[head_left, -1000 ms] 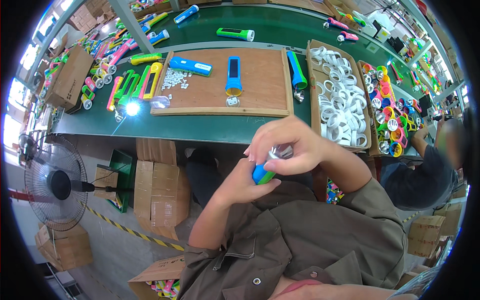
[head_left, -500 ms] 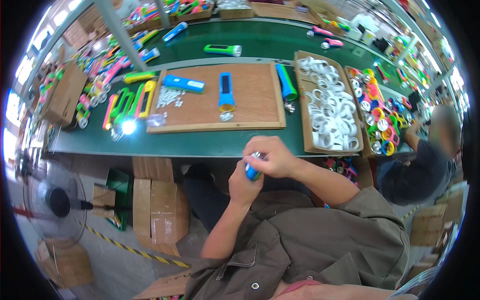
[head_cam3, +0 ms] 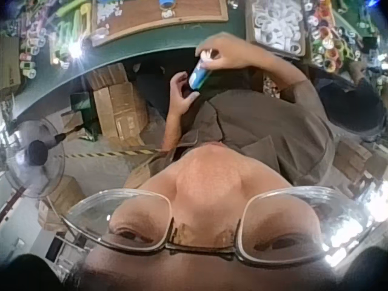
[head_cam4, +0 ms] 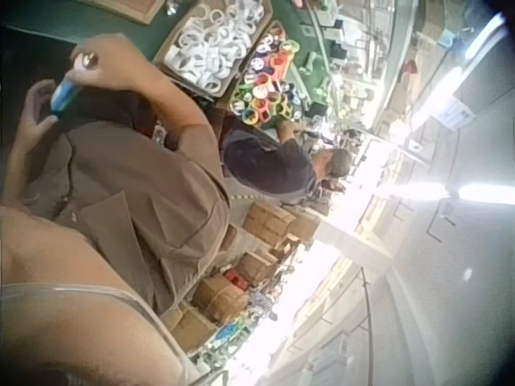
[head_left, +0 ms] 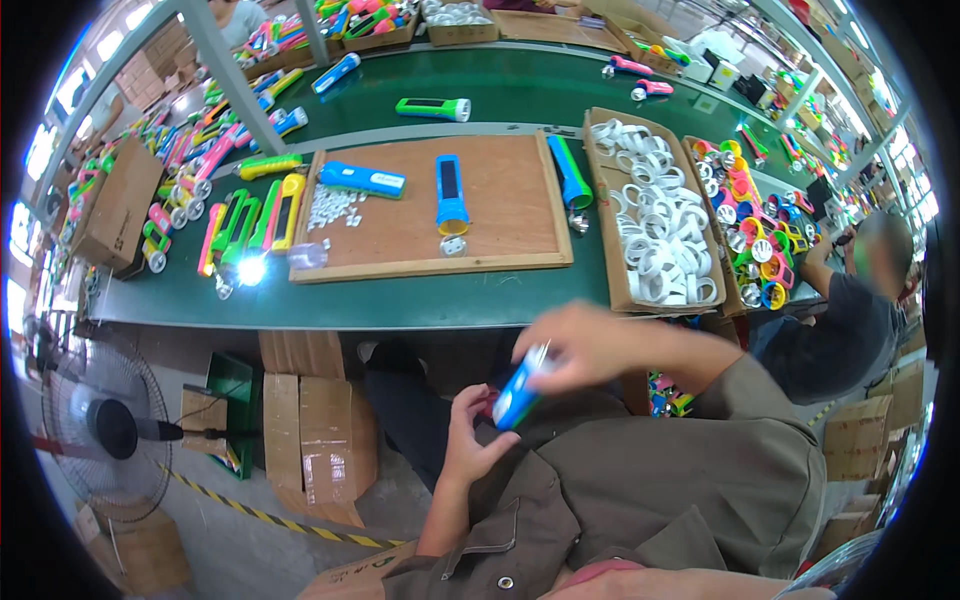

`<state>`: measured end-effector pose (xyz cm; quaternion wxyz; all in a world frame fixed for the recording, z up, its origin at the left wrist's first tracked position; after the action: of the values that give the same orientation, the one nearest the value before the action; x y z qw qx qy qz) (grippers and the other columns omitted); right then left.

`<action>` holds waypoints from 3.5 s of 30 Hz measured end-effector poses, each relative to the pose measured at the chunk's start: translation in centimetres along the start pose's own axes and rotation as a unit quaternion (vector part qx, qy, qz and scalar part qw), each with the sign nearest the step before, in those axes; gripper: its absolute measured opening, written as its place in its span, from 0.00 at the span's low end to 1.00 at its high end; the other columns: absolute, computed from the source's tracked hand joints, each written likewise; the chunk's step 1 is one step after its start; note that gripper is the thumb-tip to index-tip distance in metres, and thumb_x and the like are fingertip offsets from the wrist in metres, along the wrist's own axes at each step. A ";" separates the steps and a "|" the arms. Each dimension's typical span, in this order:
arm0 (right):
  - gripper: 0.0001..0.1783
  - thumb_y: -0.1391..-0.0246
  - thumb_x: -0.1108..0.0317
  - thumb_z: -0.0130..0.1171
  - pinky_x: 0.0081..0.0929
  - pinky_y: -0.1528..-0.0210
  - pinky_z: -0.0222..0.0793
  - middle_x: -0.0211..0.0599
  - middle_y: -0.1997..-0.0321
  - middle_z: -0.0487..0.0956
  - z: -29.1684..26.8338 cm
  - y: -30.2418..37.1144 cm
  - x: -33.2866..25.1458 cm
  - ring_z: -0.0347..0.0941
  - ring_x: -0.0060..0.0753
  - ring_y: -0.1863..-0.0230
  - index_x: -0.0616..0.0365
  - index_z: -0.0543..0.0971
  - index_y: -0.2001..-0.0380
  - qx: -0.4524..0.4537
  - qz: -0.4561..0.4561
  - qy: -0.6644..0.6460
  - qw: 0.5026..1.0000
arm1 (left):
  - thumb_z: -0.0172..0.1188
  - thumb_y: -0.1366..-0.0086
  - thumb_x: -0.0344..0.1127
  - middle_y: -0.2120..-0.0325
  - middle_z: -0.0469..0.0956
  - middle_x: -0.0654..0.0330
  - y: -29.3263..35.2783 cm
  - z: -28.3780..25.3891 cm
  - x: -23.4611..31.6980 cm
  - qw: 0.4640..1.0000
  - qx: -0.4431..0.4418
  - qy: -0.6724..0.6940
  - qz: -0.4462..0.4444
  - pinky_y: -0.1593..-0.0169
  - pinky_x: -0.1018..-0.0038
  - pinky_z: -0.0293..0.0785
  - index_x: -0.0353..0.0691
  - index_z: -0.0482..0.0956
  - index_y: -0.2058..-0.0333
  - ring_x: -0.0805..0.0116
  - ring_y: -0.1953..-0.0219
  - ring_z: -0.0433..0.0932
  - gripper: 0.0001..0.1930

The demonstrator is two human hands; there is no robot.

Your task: The recorder assembles multiple plastic flashlights by inserting components and attaching lens caps on an assembly line.

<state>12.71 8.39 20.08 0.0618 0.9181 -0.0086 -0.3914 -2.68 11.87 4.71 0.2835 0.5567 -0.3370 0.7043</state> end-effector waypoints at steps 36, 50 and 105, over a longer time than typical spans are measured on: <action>0.17 0.40 0.52 0.58 0.43 0.56 0.69 0.51 0.60 0.76 -11.9 -6.2 1.8 0.74 0.51 0.57 0.44 0.80 0.52 0.144 -0.006 0.236 0.961 | 0.69 0.51 0.25 0.52 0.73 0.50 -0.7 -1.3 11.7 0.915 0.052 -0.351 0.193 0.48 0.64 0.74 0.37 0.76 0.57 0.55 0.50 0.75 0.20; 0.32 0.40 0.56 0.61 0.36 0.47 0.73 0.41 0.43 0.72 3.0 5.3 7.1 0.74 0.35 0.46 0.56 0.65 0.38 0.143 -0.033 -0.662 0.735 | 0.71 0.47 0.44 0.64 0.81 0.42 -9.0 6.9 8.0 0.968 -0.158 -0.164 -0.106 0.58 0.61 0.77 0.37 0.72 0.50 0.43 0.61 0.82 0.29; 0.21 0.45 0.72 0.63 0.34 0.42 0.72 0.55 0.43 0.76 0.5 5.5 1.6 0.77 0.47 0.44 0.63 0.75 0.48 0.378 -0.109 -0.084 0.916 | 0.67 0.43 0.23 0.48 0.66 0.48 -7.0 7.5 7.8 0.979 -0.022 -0.143 0.144 0.50 0.65 0.74 0.41 0.51 0.37 0.60 0.52 0.74 0.40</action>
<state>13.64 2.81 19.29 -0.3335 0.8319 -0.0612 -0.4393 5.49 10.43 14.63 0.1402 0.5907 -0.4660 0.6437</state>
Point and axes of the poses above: each hand's wrist, its own y-axis away from the middle knuckle, its own z-axis out of the palm, x = y × z, the point moved 10 cm from there along -y, towards the middle knuckle
